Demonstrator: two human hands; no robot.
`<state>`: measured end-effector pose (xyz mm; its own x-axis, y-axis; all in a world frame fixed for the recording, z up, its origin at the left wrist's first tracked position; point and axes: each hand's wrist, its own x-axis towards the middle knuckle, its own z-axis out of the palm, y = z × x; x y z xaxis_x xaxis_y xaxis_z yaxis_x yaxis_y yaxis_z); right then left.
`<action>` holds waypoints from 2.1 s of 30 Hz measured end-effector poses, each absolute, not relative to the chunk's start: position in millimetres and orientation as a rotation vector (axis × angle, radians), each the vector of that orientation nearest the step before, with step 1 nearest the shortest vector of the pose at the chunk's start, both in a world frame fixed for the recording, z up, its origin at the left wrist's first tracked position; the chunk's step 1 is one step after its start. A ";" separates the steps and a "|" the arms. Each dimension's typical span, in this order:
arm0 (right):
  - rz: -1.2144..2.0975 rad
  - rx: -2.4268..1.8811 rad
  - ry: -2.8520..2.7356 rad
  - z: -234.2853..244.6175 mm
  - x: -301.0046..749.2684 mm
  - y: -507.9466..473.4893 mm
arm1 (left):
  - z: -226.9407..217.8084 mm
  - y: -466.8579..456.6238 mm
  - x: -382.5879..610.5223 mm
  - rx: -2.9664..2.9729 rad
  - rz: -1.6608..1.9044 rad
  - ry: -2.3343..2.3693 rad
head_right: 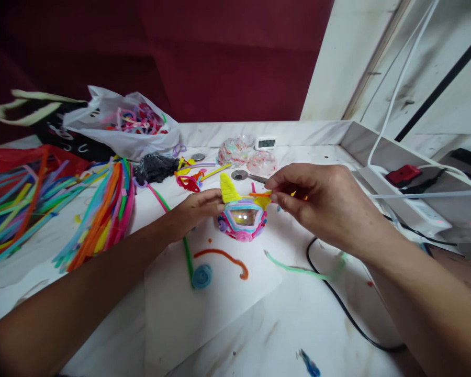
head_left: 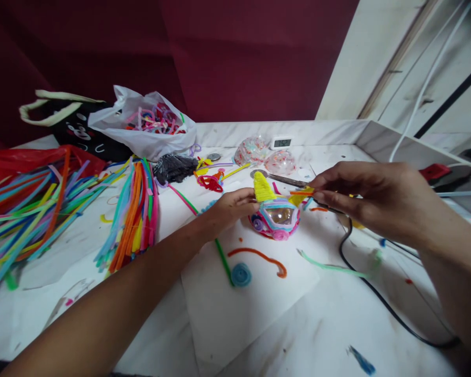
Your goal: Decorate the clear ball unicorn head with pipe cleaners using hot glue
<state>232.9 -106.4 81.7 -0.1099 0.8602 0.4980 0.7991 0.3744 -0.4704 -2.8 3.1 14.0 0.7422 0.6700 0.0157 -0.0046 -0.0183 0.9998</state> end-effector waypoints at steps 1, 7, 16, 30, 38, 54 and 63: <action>0.108 -1.436 -1.916 81.9 233.0 -106.6 | 14.1 3.1 -2.7 1.508 0.587 0.578; 0.086 -1.425 -1.935 81.8 234.7 -106.2 | 15.0 3.3 -2.2 1.506 0.597 0.577; 0.194 -1.469 -1.919 82.0 238.3 -105.7 | 13.9 6.5 -2.0 1.496 0.583 0.569; 0.112 -1.454 -1.937 82.9 238.2 -106.5 | 10.7 12.6 -5.2 1.490 0.552 0.513; 0.168 -1.463 -1.939 84.6 228.2 -109.8 | 11.6 7.2 -2.6 1.452 0.570 0.507; 0.192 -1.396 -2.010 69.7 209.5 -110.9 | 7.6 4.3 -3.3 1.457 0.565 0.456; 0.109 -1.401 -2.033 63.7 201.4 -114.3 | 13.3 -0.9 -2.3 1.469 0.554 0.503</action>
